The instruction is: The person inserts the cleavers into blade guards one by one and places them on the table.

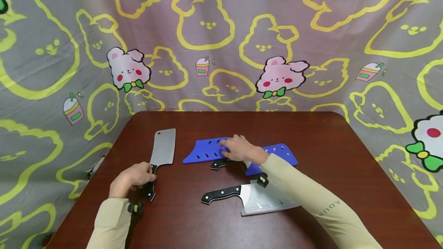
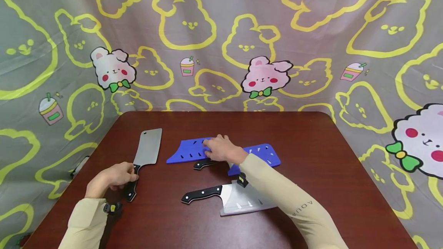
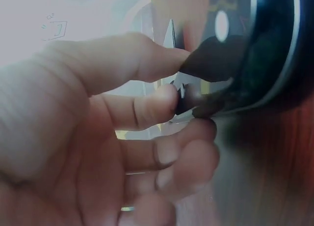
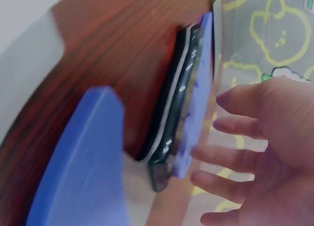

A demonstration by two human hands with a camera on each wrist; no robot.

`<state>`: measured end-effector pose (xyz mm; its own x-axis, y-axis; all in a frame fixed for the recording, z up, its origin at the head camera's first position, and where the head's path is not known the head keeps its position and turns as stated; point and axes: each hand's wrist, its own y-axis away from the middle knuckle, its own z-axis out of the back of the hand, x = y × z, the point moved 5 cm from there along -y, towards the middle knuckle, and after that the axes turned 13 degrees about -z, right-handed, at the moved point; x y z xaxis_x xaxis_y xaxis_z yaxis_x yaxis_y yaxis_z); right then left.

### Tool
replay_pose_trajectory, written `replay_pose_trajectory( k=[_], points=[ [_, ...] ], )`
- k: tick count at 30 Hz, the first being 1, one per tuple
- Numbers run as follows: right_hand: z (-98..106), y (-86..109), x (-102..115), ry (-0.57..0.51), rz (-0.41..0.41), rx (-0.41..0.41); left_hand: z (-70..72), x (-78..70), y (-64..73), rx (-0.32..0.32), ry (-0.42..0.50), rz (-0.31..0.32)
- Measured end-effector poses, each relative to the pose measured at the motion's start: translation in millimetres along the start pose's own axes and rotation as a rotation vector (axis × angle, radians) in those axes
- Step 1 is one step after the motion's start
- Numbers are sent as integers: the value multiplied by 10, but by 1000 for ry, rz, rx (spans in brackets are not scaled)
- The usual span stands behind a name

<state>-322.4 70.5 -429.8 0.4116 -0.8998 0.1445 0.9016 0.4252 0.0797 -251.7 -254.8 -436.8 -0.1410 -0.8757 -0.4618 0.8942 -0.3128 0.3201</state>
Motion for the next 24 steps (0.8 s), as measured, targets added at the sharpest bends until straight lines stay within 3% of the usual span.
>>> replay_pose_trajectory(
  k=[3,9,19,24],
  points=[
    [-59,-48,-86,-27,-41,38,-6,15,15,-16,-5,32],
    [-186,-142,-250,-123,-121,188,-22,49,53,-23,-18,100],
    [-147,-195,-293,-119,-108,163,9,51,83,-20,-10,111],
    [-131,-198,-278,-79,-146,176,15,74,72,-33,9,104]
  ],
)
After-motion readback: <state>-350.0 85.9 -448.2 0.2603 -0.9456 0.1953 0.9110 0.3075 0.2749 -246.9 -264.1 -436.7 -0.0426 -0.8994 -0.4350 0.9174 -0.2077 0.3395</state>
